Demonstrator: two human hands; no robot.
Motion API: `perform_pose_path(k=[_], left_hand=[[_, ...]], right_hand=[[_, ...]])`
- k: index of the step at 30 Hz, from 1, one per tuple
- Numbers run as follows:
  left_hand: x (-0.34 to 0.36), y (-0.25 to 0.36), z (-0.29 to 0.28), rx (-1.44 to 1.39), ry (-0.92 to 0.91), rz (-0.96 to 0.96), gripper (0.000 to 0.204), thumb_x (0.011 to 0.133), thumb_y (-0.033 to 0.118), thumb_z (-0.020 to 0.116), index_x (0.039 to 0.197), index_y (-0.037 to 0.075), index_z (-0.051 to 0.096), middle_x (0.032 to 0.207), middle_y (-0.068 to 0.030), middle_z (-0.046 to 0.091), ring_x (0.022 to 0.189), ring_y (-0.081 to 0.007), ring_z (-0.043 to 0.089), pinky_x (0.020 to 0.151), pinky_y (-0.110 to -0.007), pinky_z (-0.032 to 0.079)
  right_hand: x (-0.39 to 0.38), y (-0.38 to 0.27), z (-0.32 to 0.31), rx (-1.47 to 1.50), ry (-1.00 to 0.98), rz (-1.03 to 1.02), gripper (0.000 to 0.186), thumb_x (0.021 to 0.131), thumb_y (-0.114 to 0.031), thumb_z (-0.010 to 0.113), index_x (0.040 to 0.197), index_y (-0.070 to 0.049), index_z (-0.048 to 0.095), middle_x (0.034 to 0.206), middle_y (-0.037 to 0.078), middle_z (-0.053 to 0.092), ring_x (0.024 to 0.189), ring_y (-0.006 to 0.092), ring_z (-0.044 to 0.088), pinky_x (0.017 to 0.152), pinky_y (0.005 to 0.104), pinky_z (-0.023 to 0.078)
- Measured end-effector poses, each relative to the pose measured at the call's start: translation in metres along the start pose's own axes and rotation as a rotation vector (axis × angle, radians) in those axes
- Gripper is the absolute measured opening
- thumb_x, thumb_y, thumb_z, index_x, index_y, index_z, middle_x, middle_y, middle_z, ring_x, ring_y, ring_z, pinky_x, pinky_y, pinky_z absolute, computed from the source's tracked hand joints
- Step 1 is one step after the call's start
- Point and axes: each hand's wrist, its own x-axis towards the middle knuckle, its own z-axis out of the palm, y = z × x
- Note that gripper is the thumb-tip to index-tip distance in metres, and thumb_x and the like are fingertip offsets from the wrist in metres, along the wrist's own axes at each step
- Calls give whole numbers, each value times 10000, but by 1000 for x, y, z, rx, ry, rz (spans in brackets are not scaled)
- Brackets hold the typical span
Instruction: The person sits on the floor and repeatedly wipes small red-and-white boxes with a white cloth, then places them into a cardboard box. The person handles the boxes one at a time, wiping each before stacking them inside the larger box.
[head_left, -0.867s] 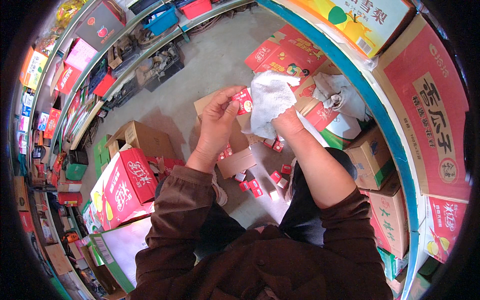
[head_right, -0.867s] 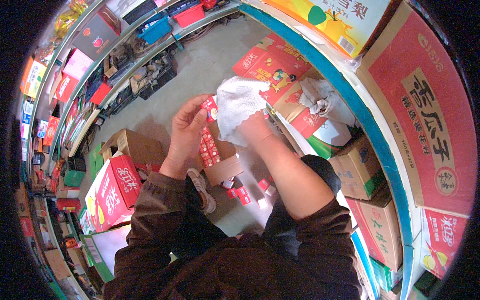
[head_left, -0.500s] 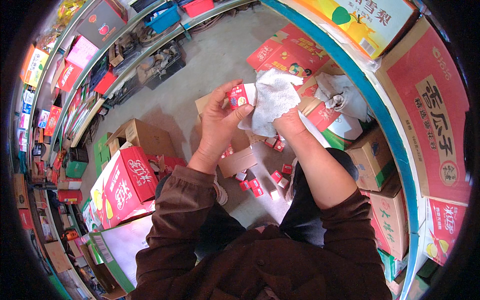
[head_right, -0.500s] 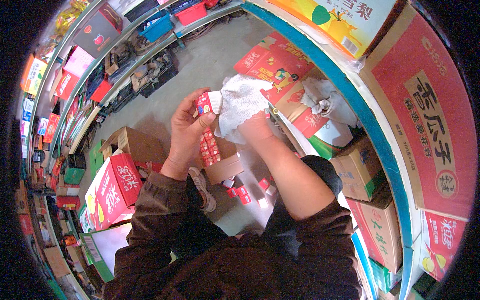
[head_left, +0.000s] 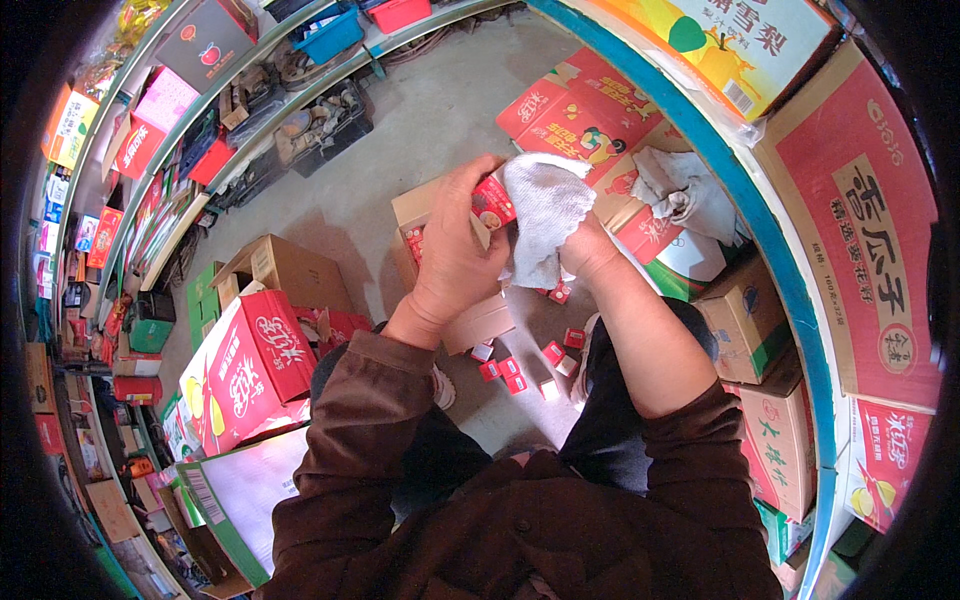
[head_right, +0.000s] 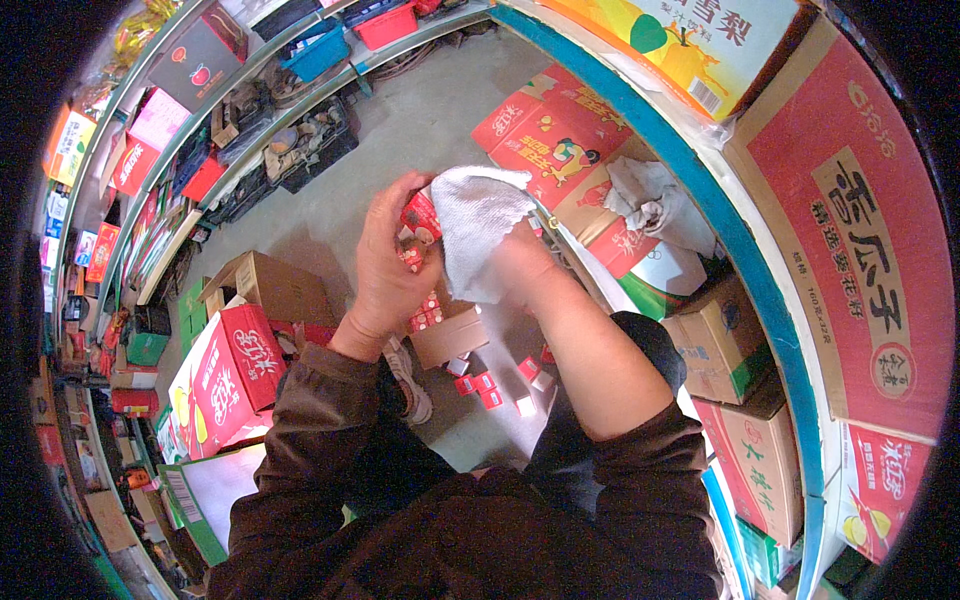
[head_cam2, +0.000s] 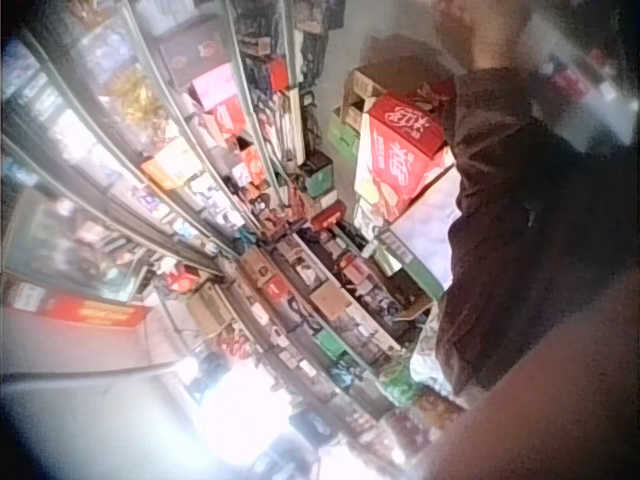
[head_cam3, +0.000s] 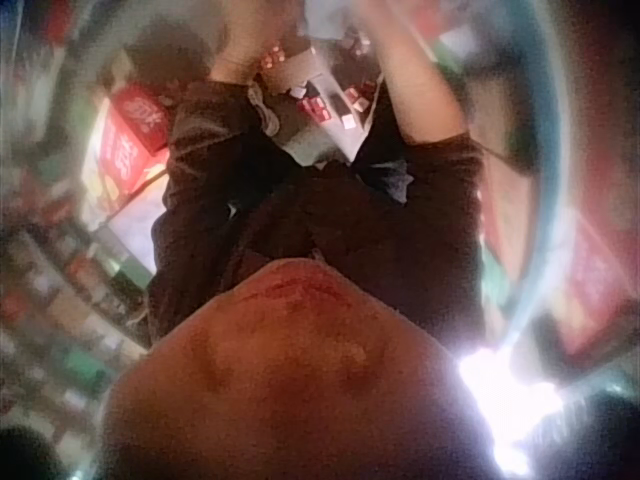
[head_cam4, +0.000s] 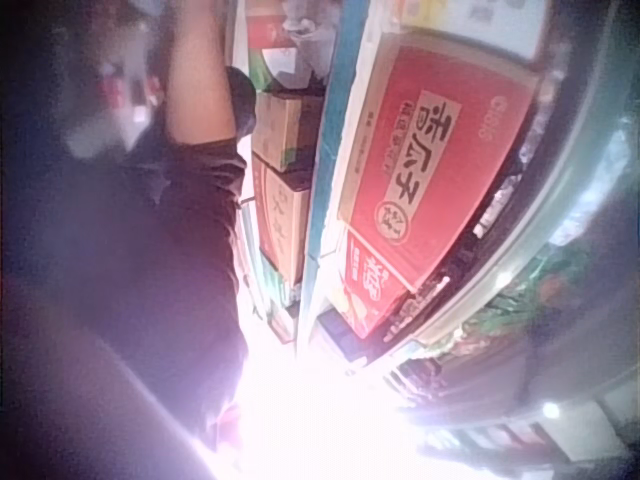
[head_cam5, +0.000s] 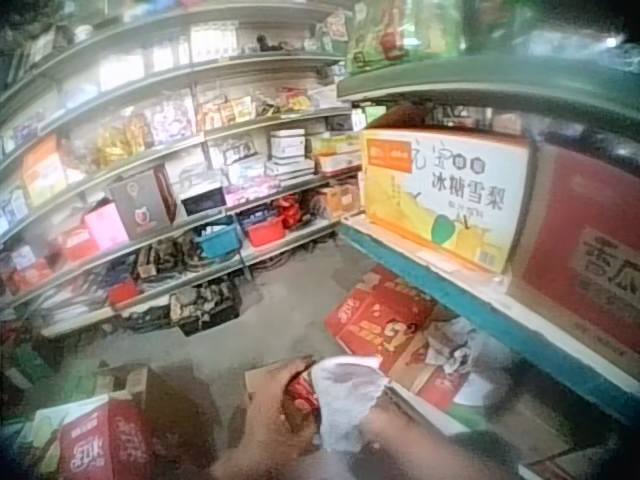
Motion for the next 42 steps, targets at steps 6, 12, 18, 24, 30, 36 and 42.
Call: perform_pose_path(k=[6,12,18,24,30,36,42], left_hand=[[-2,-1,4,-84,47,-12,667,627,-133,570,1255,21,406,1201,-153,510,1158,-275,501,990,-343,393],[-1,-2,9,-217,132,-18,599,648,-127,572,1210,16,419,1231,-157,461,1159,-277,496,986,-346,397],[2,0,4,-101,166,3,487,637,-17,675,1095,20,514,1132,-164,527,1068,-301,526,913,-357,431],[1,-3,2,-81,108,-14,461,655,12,696,1085,24,532,1066,-144,567,1021,-313,554,888,-366,441],[0,-15,0,-267,151,-138,440,715,30,709,1115,11,525,1048,-123,593,971,-240,601,874,-327,470],[6,-43,-25,-522,358,-172,385,745,-12,718,1078,13,526,1011,-59,606,946,-130,596,850,-264,481],[2,-59,-49,-439,417,-386,357,774,6,690,1101,68,560,985,-25,621,878,-96,577,788,-230,453]], right_hand=[[1,-4,4,798,49,414,302,889,-227,580,1132,-50,564,1057,66,600,962,156,569,836,306,474],[1,14,13,821,119,375,288,909,-259,560,1119,-62,567,998,52,604,888,142,590,772,296,496],[2,39,24,551,172,60,309,918,-297,547,1126,-70,576,1001,54,613,882,148,604,758,307,511],[-2,45,17,545,98,-7,303,908,-287,565,1123,-74,583,1003,57,622,881,159,607,746,311,511],[4,31,5,715,163,309,281,889,-244,583,1116,-78,588,998,48,622,896,145,598,749,322,507],[-8,35,-5,407,185,260,292,884,-202,556,1130,-48,582,1019,47,627,911,139,590,792,293,478],[-12,40,-14,120,106,224,255,839,-176,534,1017,-7,605,1000,130,644,934,259,605,805,353,461]])
